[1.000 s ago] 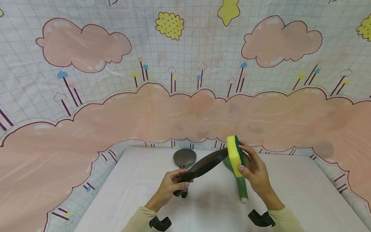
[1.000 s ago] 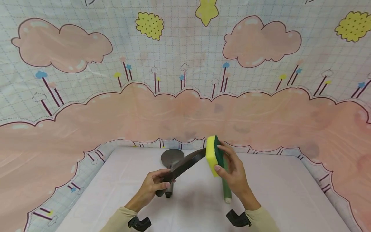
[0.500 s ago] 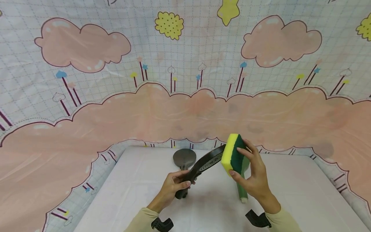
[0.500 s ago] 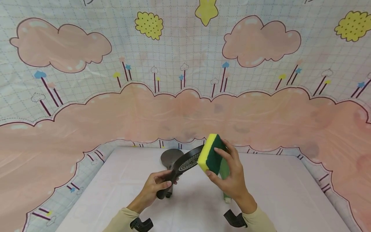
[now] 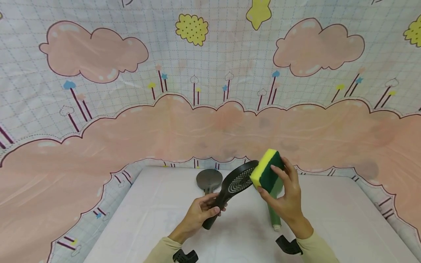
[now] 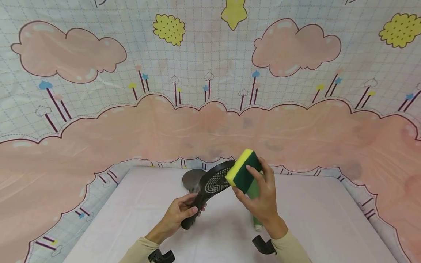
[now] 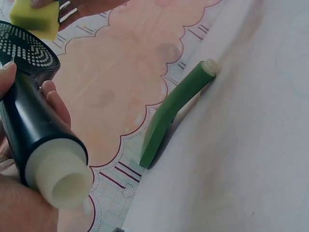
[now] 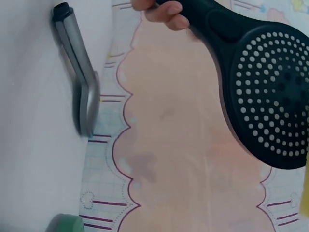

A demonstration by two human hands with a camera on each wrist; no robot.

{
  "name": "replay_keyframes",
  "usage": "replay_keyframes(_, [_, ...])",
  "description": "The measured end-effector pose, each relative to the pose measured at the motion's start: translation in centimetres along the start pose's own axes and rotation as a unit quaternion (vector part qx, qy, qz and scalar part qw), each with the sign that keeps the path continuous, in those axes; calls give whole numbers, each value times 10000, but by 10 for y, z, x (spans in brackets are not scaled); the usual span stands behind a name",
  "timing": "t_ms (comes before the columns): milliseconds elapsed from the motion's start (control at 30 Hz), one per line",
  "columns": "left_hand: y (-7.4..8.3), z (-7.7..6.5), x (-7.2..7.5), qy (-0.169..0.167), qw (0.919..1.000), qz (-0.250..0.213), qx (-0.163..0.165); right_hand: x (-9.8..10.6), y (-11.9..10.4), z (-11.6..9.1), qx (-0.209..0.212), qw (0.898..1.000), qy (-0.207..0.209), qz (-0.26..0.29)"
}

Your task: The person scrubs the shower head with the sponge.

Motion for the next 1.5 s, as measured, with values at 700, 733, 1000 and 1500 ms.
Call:
replay_keyframes(700, [-14,1,-9,-55,9964,-16,842,-5,-12,-2,595,9968,307,-442])
replay_keyframes(733, [-14,1,-9,-33,9960,-20,890,-4,-13,-2,641,9963,334,-460])
replay_keyframes(1000, [-19,3,-11,236,9935,-65,1113,-10,-19,-3,807,9937,311,-714])
replay_keyframes(1500, [-20,9,-29,470,9903,-133,1300,-28,-32,-8,1018,9916,145,-779])
Point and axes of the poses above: each hand's wrist, its own z-axis towards the middle knuckle, its own x-axis out of the back of the hand, y = z × x, the point moved 8 cm from there along z, towards the middle knuckle, and after that the axes turned 6 degrees about y, right-handed, at the moved point
